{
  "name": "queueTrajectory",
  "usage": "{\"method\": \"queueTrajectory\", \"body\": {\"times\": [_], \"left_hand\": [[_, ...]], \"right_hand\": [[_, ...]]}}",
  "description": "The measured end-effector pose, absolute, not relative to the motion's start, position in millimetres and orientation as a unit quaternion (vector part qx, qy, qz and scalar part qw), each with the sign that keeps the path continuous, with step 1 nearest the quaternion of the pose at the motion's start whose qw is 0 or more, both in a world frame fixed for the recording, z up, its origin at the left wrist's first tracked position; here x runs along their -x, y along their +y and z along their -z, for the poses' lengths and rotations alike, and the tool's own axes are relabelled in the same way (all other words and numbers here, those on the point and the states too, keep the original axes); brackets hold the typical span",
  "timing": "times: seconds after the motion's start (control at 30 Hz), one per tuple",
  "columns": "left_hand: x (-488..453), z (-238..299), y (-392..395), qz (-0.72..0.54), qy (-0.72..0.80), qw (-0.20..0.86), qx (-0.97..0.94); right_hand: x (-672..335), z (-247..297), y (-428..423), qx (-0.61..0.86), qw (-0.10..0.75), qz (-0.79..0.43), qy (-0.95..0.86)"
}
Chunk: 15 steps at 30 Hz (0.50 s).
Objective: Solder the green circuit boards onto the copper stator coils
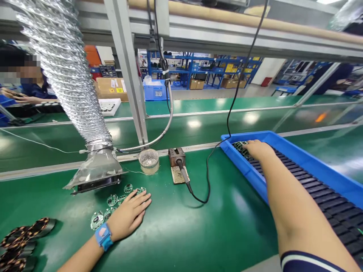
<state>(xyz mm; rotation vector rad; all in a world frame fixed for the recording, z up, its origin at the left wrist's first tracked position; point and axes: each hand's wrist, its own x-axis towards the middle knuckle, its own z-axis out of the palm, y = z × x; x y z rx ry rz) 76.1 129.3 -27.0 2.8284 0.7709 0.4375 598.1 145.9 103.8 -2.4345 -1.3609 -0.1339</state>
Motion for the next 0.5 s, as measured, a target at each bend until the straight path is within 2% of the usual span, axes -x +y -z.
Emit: {"method": "queueTrajectory", "body": {"times": [0.33,0.5], "left_hand": [[-76.0,23.6,127.9,-0.171,0.283,0.137,-0.934],[-76.2,30.8,129.0,-0.191,0.284,0.134,-0.93]], "right_hand": [[-630.1,-115.9,161.2,0.848,0.068,0.018,-0.526],[-640.5,-93.6,159.1,0.827,0.071,0.11,-0.547]]}}
